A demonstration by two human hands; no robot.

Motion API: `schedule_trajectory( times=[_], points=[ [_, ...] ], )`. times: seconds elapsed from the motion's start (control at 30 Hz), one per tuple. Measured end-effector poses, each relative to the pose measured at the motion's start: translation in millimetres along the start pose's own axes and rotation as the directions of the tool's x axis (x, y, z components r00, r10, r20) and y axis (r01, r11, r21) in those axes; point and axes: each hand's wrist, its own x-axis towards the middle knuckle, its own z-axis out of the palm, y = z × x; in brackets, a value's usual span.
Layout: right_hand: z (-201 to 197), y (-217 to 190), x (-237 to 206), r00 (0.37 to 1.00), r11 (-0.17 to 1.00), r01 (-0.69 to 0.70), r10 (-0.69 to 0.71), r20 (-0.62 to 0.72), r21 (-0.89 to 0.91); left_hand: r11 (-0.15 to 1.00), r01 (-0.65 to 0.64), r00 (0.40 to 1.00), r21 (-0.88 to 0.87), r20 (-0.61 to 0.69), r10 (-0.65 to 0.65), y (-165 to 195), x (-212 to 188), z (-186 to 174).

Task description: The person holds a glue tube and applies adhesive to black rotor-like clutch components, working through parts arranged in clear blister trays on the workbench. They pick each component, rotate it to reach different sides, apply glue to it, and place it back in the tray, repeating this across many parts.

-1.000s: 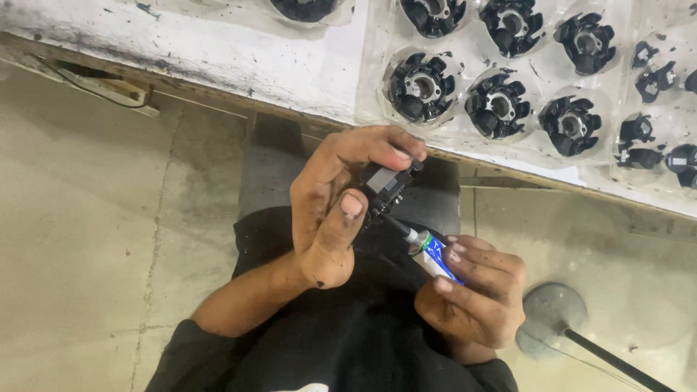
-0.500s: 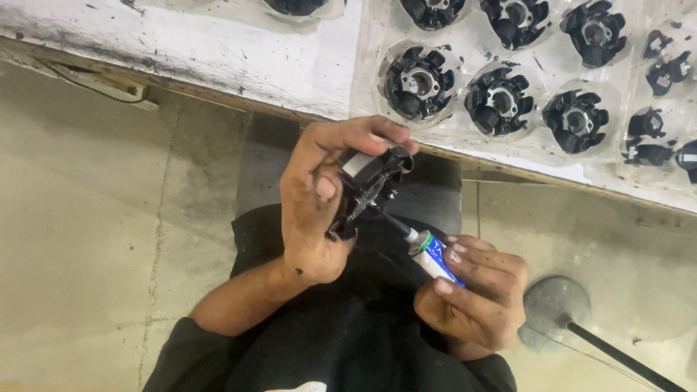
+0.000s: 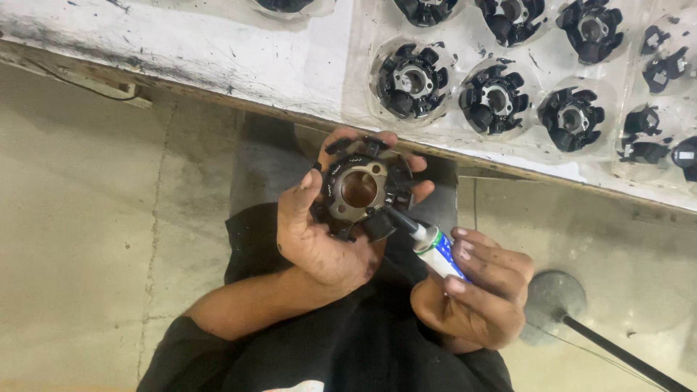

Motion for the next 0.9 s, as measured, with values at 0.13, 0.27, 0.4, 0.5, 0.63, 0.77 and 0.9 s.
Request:
schedule_trajectory(
  times=[0.13, 0.27, 0.4, 0.5, 0.63, 0.77, 0.9],
  points=[
    [-5.9, 4.6, -0.2, 0.999, 1.000, -0.002, 0.002, 0.044, 0.003, 0.999, 0.037, 0.997, -0.034, -0.060, -0.039, -1.5, 0.7, 0.9],
    [-8.7, 12.4, -0.9, 0.998, 0.998, 0.037, -0.039, 0.049, 0.055, 0.997, 0.059, 0.995, -0.046, -0.082, -0.063, 0.0, 4.7, 0.8],
    [-17.4, 12.0, -3.8, 0.991, 0.997, -0.016, 0.006, 0.134, 0.071, 0.994, 0.086, 0.988, -0.072, -0.120, -0.094, 0.6, 5.5, -0.8],
    [-15.6, 14.2, -6.0, 0.996, 0.996, -0.006, -0.002, 0.092, 0.089, 0.991, 0.108, 0.980, -0.082, -0.159, -0.120, 0.0, 5.1, -0.3],
    [-10.5, 20.8, -0.8, 0.993, 0.990, 0.078, -0.087, 0.077, 0.116, 0.984, 0.147, 0.970, -0.098, -0.178, -0.163, -0.1, 9.5, 5.9],
    [-3.1, 10.8, 0.0, 0.999, 0.996, -0.038, 0.037, 0.011, 0.077, 0.970, 0.180, 0.962, -0.165, -0.179, -0.208, 1.5, 16.5, 7.6],
    [-0.3, 5.4, 0.8, 0.994, 0.995, -0.098, 0.097, 0.058, 0.004, 0.968, 0.157, 0.973, -0.194, -0.137, -0.185, 8.8, 22.5, -5.1]
  ],
)
